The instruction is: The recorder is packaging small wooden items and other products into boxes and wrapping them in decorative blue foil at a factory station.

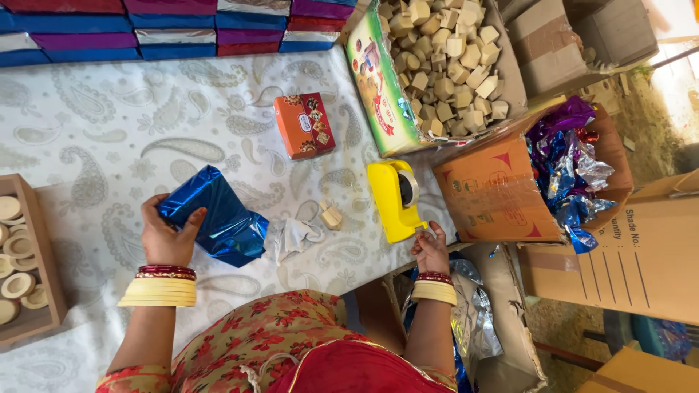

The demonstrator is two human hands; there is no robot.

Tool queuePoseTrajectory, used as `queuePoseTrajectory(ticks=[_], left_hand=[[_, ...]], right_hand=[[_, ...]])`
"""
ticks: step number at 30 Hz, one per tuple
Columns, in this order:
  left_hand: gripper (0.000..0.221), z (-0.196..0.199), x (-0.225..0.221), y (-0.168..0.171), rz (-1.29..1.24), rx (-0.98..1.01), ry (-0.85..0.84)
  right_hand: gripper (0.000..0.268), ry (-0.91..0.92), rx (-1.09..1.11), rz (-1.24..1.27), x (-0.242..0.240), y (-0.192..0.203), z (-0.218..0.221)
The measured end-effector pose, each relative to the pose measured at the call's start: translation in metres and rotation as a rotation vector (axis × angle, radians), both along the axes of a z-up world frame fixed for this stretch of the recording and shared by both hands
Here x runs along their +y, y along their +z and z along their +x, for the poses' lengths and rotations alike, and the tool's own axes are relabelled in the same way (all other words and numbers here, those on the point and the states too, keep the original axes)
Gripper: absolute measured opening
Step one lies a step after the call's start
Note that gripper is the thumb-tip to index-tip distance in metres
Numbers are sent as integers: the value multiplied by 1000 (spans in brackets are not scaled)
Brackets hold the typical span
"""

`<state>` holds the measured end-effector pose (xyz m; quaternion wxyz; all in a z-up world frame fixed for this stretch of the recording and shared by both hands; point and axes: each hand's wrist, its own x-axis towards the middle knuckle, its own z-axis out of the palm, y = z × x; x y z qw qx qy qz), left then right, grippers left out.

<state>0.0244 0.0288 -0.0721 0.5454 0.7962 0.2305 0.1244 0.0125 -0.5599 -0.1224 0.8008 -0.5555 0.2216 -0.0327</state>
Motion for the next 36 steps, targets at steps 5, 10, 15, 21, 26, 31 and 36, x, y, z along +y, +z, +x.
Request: queuePoseTrajectory(ticks=[5,10,15,21,26,31,36], left_hand=[[66,-8,0,-1,63,-19,-48],[67,-10,-1,3,53,16,-63],[68,-8,-3,-7,92,-33,-17],[72,-8,-1,-7,74,106,-9],[74,-7,-5,-5,24,101,-45],[74,-8,-9,-3,45,71,-41],[69,-11,-11,-3,29,42,-43]], right_hand=[[67,-14,162,-76,-15,-2,10],[71,3,341,-255,-19,3,20],[88,90,483,-813,-39,-43,-4],[33,534,561,-1304,-10,-70,-1],[43,976,42,-550,151,43,23],[49,977,-87,-35,302,73,46],[47,1002,-119,44,374,53,72]])
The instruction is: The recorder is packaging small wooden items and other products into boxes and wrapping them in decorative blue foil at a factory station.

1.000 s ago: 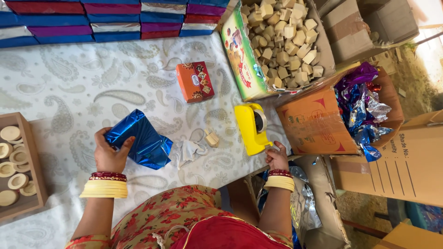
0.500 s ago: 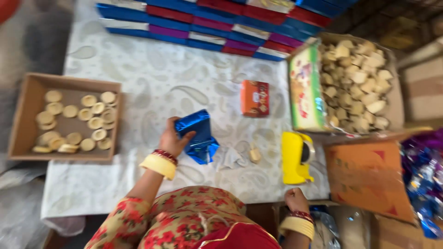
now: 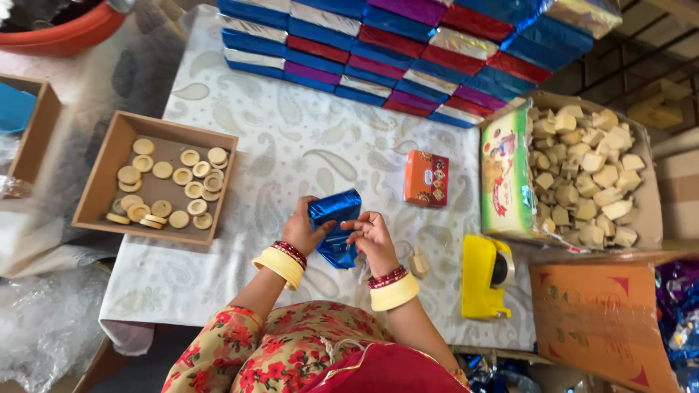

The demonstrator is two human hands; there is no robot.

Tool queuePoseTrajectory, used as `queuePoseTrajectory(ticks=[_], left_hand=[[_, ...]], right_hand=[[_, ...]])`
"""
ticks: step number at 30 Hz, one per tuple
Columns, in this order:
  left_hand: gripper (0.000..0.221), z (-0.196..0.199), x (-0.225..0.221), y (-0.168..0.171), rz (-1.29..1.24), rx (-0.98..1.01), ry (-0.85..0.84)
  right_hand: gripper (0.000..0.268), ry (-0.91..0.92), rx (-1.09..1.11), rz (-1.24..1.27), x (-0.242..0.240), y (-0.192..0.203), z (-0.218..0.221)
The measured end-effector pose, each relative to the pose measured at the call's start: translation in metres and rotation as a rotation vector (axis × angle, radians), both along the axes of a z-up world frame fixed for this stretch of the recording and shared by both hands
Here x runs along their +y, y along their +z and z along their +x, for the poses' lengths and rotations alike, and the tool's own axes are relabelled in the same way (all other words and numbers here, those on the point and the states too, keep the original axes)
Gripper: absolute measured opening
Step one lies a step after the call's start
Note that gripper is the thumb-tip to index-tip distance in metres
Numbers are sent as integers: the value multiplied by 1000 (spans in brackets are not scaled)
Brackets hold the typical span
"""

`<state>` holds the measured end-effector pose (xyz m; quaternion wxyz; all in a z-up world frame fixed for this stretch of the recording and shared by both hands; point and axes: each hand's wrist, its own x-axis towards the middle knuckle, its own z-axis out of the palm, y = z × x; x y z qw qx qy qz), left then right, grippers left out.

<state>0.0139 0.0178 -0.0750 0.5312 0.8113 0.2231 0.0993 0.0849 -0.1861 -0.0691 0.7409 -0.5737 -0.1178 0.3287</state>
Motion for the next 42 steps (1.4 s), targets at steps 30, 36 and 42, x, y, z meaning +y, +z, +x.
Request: queuePoseTrajectory(ticks=[30,36,42], left_hand=[[63,-3,-9,17,257,-6,-106],[65,-5,-7,23,230,30,-119],[64,-7,-12,32,224,64,-120]], right_hand=[[45,-47,407,43,-17,12,-5],[44,-83,378,14,-15,1,-7],[52,-72,403,61,-14,14,-12]])
